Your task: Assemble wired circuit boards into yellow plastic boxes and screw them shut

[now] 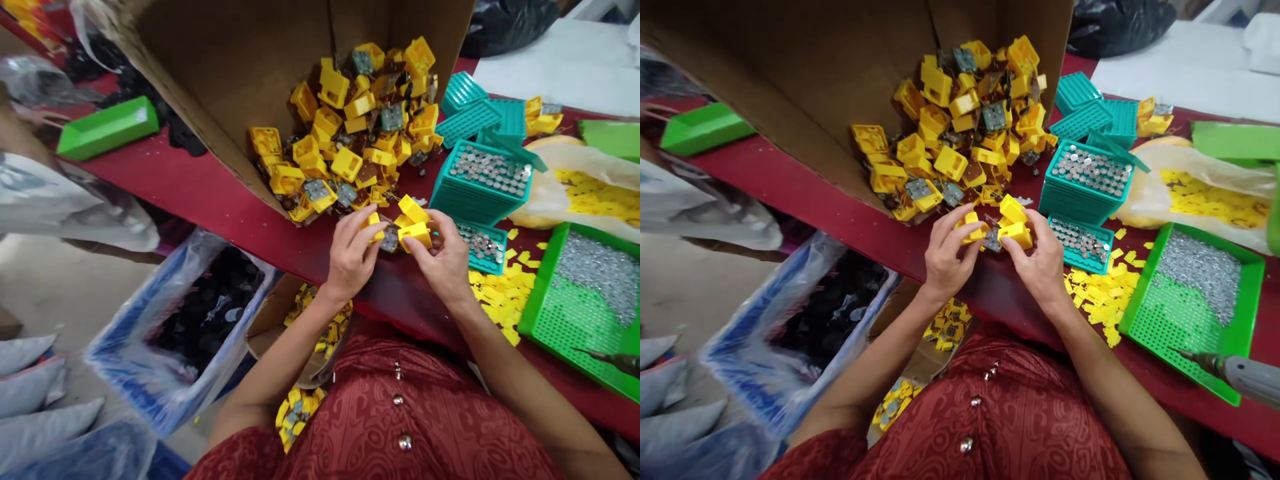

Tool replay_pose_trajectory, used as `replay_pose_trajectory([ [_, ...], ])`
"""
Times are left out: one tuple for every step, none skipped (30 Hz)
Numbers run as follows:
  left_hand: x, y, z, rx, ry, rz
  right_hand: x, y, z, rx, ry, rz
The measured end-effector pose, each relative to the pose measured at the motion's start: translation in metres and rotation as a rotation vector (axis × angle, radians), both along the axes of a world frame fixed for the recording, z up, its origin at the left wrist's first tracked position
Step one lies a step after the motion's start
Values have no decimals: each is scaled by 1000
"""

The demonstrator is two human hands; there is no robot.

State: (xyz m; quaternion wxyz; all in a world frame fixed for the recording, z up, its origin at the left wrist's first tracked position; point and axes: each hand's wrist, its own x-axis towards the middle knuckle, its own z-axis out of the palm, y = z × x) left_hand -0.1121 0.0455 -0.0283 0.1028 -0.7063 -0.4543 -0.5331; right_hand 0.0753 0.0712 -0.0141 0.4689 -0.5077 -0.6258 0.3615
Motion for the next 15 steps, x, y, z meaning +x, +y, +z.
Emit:
replay_pose_trajectory([
  [-1,-2,-2,-32,-54,-3,4,-3,-1,-3,-38,6],
  [-2,-3,-4,-71,-126,-4,7,-5,-2,-13,-69,7],
  [-3,-4,-7,-117,-213,-7,10,-6,-3,-27,-93,4],
  [-4,-4,-9,-166,-304,-14,13,-6,-4,-44,-115,0],
  [-6,-3,-12,-208,-389,-24,16,-7,-4,-58,-137,-3],
  [-9,-2,-14,-236,-460,-36,18,-7,-5,-65,-160,-6],
  [-13,0,-16,-251,-514,-49,20,-6,-5,-64,-184,-7],
  [-17,2,-16,-249,-547,-61,23,-7,-4,-58,-208,-7],
  [-22,4,-16,-245,-567,-69,24,-7,-2,-52,-232,-7],
  [-27,6,-15,-248,-580,-74,26,-9,0,-47,-257,-9],
  [-32,8,-12,-255,-591,-72,28,-10,3,-47,-282,-13],
  [-37,10,-8,-265,-602,-68,31,-13,6,-51,-309,-15],
  [-42,10,-3,-276,-617,-66,33,-15,10,-62,-338,-10],
  [-45,10,2,-286,-636,-67,36,-18,13,-78,-368,3],
  [-47,10,9,-298,-659,-76,39,-21,15,-98,-398,26],
])
